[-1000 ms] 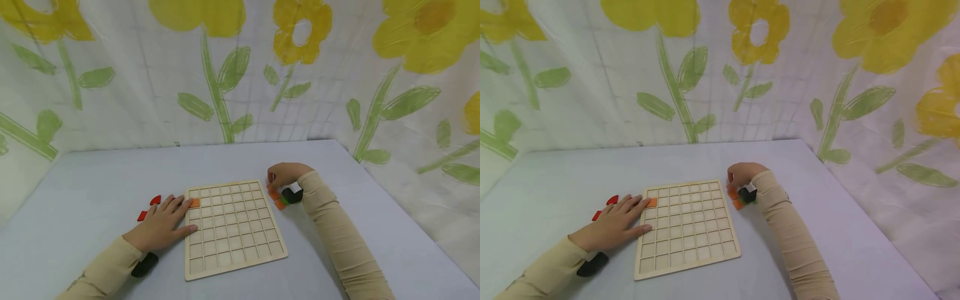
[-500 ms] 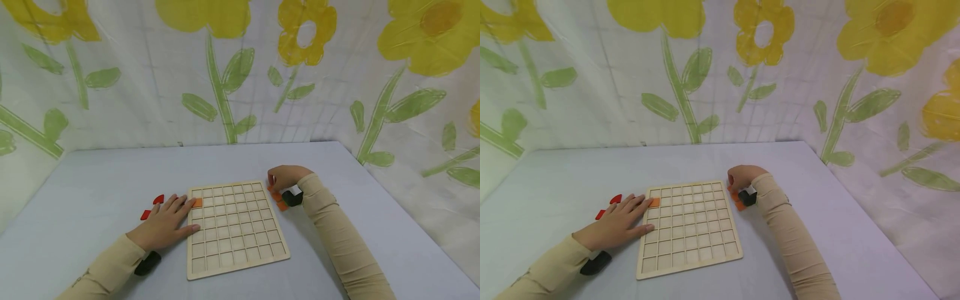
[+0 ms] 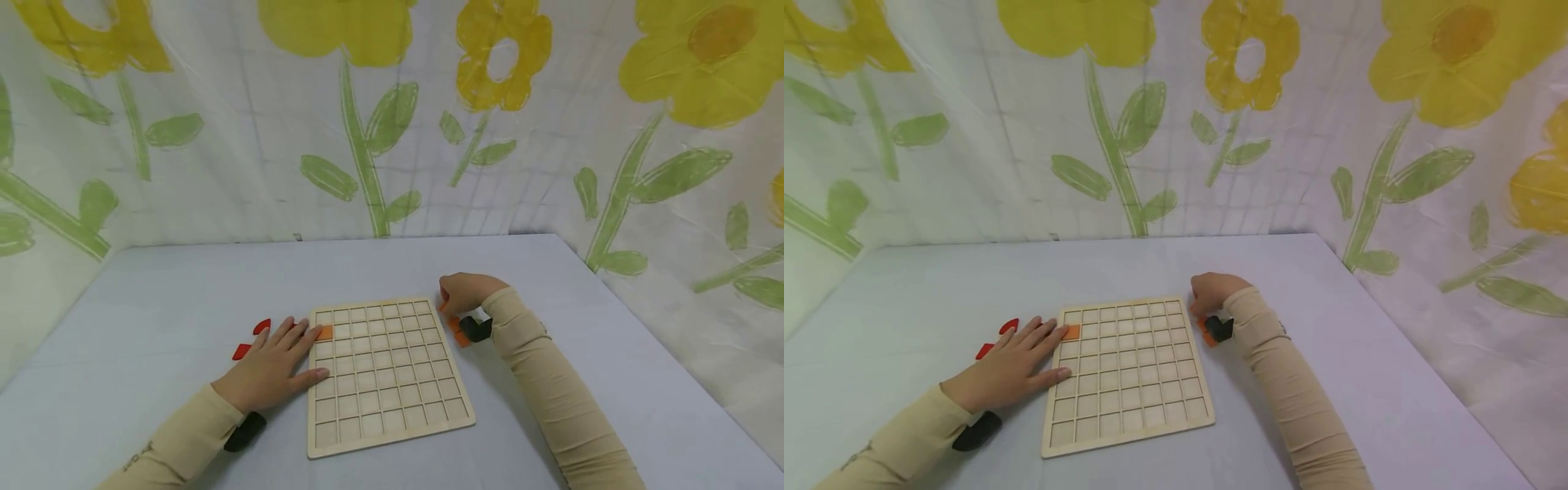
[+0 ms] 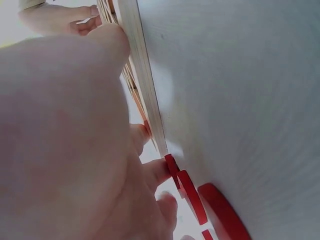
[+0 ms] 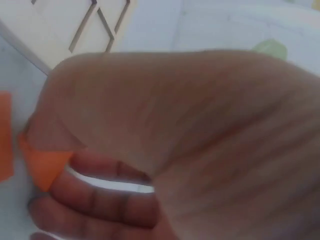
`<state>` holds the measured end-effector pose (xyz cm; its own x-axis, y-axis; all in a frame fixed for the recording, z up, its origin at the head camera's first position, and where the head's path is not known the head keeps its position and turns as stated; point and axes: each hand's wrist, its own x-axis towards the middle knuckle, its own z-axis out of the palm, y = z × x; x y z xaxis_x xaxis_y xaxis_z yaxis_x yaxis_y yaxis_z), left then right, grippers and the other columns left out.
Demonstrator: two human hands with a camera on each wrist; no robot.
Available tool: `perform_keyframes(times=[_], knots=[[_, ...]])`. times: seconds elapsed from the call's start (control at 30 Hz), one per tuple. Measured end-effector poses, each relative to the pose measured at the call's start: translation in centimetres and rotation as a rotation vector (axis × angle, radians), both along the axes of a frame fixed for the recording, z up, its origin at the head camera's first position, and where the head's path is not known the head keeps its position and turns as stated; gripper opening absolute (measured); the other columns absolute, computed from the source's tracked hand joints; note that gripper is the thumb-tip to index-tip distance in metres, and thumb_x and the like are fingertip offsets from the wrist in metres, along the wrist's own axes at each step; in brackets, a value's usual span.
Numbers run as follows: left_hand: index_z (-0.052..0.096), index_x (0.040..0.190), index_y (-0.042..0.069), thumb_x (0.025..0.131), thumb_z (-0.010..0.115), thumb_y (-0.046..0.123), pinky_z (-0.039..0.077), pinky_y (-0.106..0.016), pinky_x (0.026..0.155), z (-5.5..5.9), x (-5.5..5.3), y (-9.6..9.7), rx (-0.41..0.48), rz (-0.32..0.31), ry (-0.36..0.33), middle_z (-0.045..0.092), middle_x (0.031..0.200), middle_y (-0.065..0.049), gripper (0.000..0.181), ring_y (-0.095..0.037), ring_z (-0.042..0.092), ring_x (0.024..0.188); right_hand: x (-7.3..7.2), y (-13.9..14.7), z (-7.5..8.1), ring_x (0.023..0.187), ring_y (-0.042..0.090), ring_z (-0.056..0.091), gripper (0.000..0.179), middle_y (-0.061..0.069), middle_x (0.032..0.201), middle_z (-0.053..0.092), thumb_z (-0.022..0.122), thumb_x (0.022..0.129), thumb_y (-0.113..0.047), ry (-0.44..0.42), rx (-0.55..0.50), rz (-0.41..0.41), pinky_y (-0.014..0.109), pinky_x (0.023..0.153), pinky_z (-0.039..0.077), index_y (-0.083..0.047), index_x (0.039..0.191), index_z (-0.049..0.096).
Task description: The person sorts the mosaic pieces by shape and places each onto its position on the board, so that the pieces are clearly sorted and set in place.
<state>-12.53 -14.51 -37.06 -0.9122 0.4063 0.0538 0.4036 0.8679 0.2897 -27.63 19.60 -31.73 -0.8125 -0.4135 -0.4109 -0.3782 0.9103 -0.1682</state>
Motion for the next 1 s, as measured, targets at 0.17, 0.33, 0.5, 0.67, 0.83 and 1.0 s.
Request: perform_keyframes(times=[0.17,0.33,0.5,0.67,0.83,1.0], knots=[[0.035,0.148,0.005,0.093,0.05,0.058,0.018,-0.065,0.108,0.2,0.2,0.1,0.011,-0.011,-0.003,0.031,0.152,-0.022,0.077,-0.044,0.02,0.142,0.5,-0.6,0.5,0.078,0.018,0.052,0.018,0.005,0.094,0.06,0.064,0.084,-0.015,0.033,-0.016,0.018,0.031,0.068,0.044,-0.006,0.099,0.057],[0.035,0.148,0.005,0.092,0.051,0.058,0.02,-0.065,0.107,0.5,0.3,0.3,0.004,-0.009,-0.01,0.03,0.152,-0.023,0.078,-0.044,0.022,0.141,0.8,-1.7,0.8,0.08,0.018,0.051,0.023,0.006,0.097,0.058,0.063,0.088,-0.018,0.103,-0.079,0.128,0.031,0.072,0.045,-0.003,0.104,0.056],[0.035,0.147,0.005,0.092,0.052,0.057,0.022,-0.065,0.106,0.5,0.2,0.3,0.012,-0.013,-0.004,0.031,0.151,-0.024,0.078,-0.045,0.026,0.14,0.9,-3.3,0.6,0.078,0.017,0.049,0.022,0.003,0.093,0.056,0.064,0.088,-0.018,0.108,-0.198,0.217,0.029,0.07,0.044,-0.005,0.103,0.055],[0.037,0.146,0.004,0.091,0.058,0.051,0.027,-0.064,0.105,0.4,0.1,0.2,0.056,-0.044,0.03,0.034,0.15,-0.024,0.075,-0.044,0.028,0.139,1.2,-4.9,0.1,0.082,0.014,0.051,0.023,0.0,0.096,0.056,0.062,0.089,-0.017,0.115,-0.347,0.318,0.028,0.073,0.046,-0.007,0.107,0.054],[0.041,0.145,0.007,0.09,0.061,0.047,0.023,-0.066,0.106,0.2,-0.2,0.3,0.058,-0.091,0.083,0.038,0.148,-0.021,0.071,-0.042,0.03,0.139,1.8,-6.7,-0.6,0.083,0.012,0.052,0.024,-0.001,0.097,0.055,0.063,0.09,-0.017,0.174,-0.435,0.412,0.025,0.074,0.047,-0.007,0.109,0.053],[0.041,0.145,0.01,0.09,0.061,0.047,0.023,-0.066,0.106,0.3,-0.4,0.2,0.038,-0.108,0.067,0.04,0.148,-0.018,0.069,-0.041,0.031,0.139,2.6,-8.5,-1.2,0.084,0.011,0.053,0.024,-0.002,0.098,0.054,0.063,0.09,-0.016,0.189,-0.492,0.478,0.022,0.074,0.047,-0.009,0.11,0.051]])
